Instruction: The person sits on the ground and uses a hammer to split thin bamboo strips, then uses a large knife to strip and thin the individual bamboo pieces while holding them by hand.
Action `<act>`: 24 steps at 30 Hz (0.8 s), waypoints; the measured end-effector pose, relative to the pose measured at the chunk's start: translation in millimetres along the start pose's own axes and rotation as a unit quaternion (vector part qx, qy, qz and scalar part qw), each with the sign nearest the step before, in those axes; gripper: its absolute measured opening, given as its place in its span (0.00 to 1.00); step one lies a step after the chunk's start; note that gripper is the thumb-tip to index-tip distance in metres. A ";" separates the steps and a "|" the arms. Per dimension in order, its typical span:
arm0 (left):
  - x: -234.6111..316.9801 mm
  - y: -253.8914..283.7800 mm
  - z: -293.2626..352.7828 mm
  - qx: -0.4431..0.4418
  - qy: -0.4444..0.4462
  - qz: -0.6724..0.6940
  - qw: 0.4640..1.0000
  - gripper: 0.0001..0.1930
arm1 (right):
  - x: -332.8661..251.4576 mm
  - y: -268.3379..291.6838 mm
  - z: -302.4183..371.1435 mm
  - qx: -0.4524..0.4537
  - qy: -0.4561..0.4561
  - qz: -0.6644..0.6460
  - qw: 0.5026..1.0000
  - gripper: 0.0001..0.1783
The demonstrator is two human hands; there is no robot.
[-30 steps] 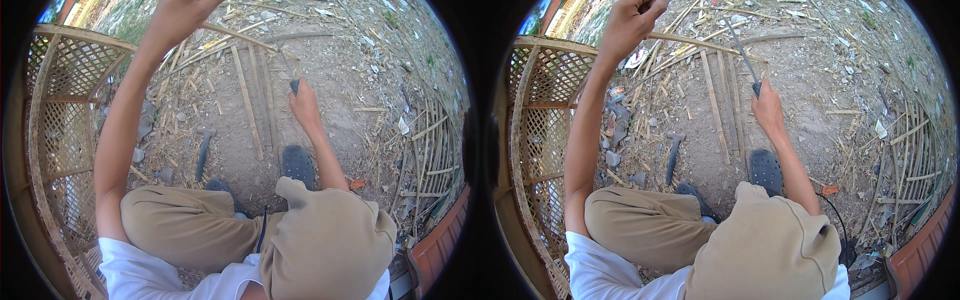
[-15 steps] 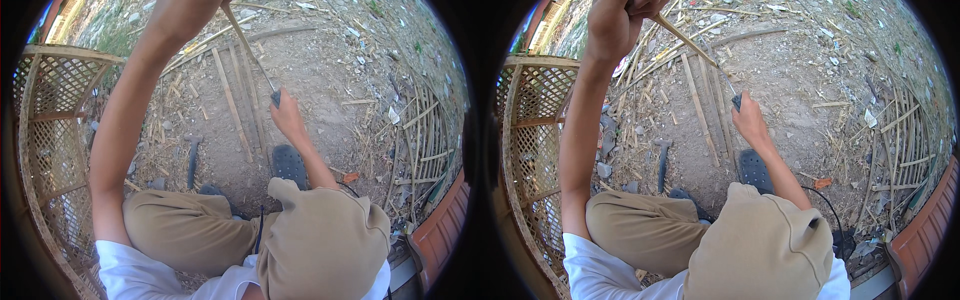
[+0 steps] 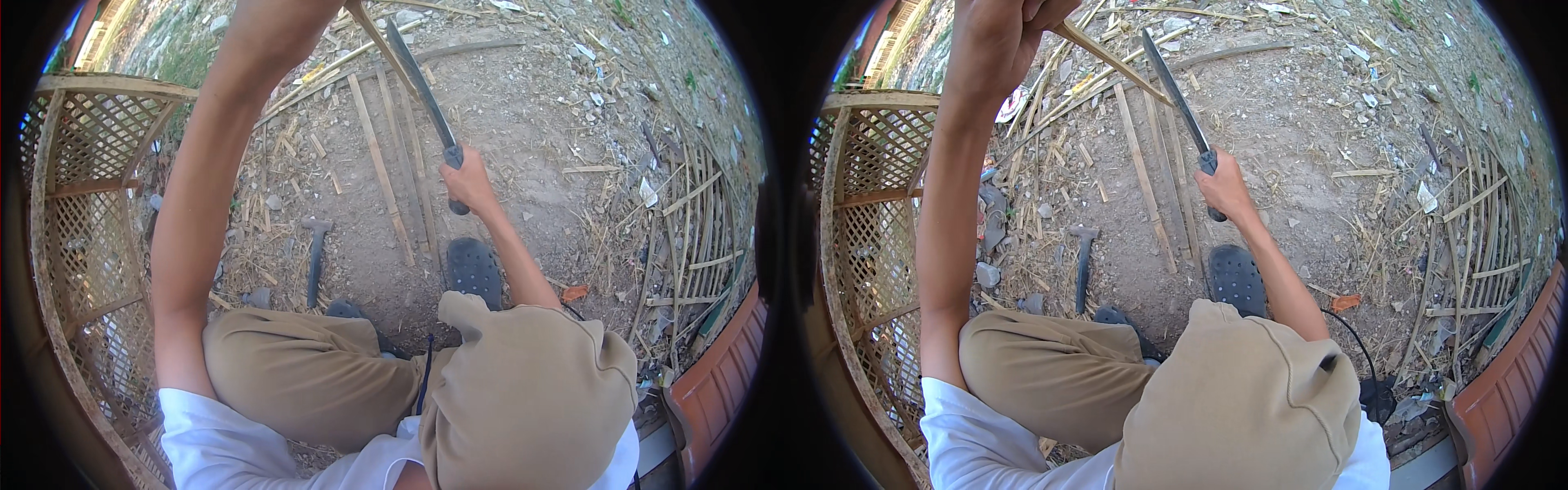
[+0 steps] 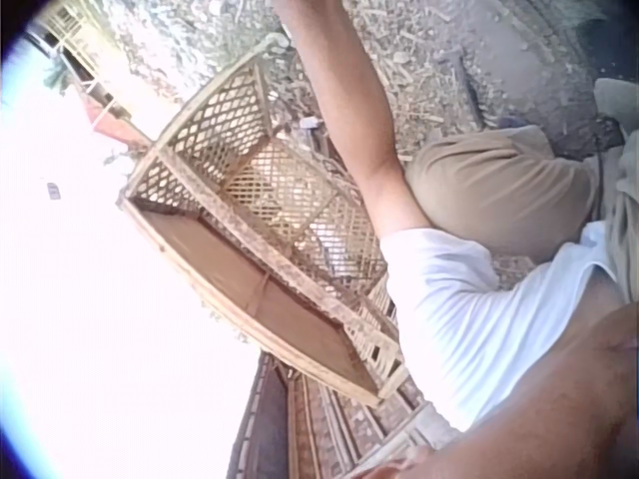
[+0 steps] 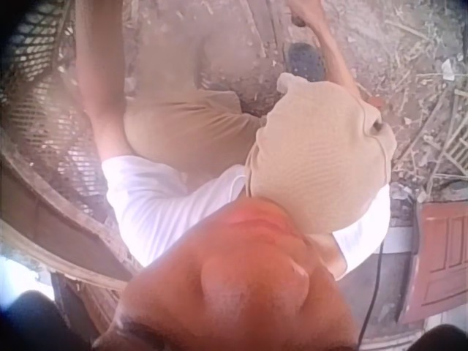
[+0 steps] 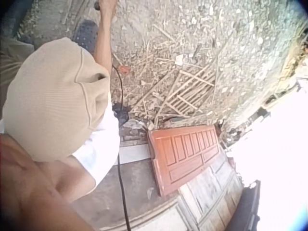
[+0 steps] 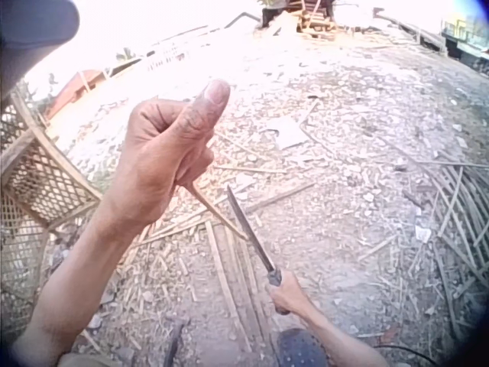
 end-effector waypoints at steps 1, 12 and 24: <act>-2.4 3.3 -0.4 -0.001 0.003 0.000 1.000 0.33 | -5.1 7.5 0.5 0.060 0.082 0.125 0.987 0.14; -8.4 18.3 15.2 -0.008 0.032 0.047 0.998 0.31 | -30.3 -8.9 13.6 0.082 0.028 0.239 0.967 0.17; -28.2 65.0 38.0 0.041 0.100 -0.009 0.994 0.29 | 1.7 -13.1 -12.2 -0.197 -0.110 -0.272 0.936 0.08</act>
Point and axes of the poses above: each hand's wrist, its own z-axis away from the middle knuckle, its own y-axis out of the back of the hand, x = y × z, the point moved 8 cm from there along -z, towards the middle knuckle, and after that the axes turned 11 degrees about -x, right-handed, at the moved point
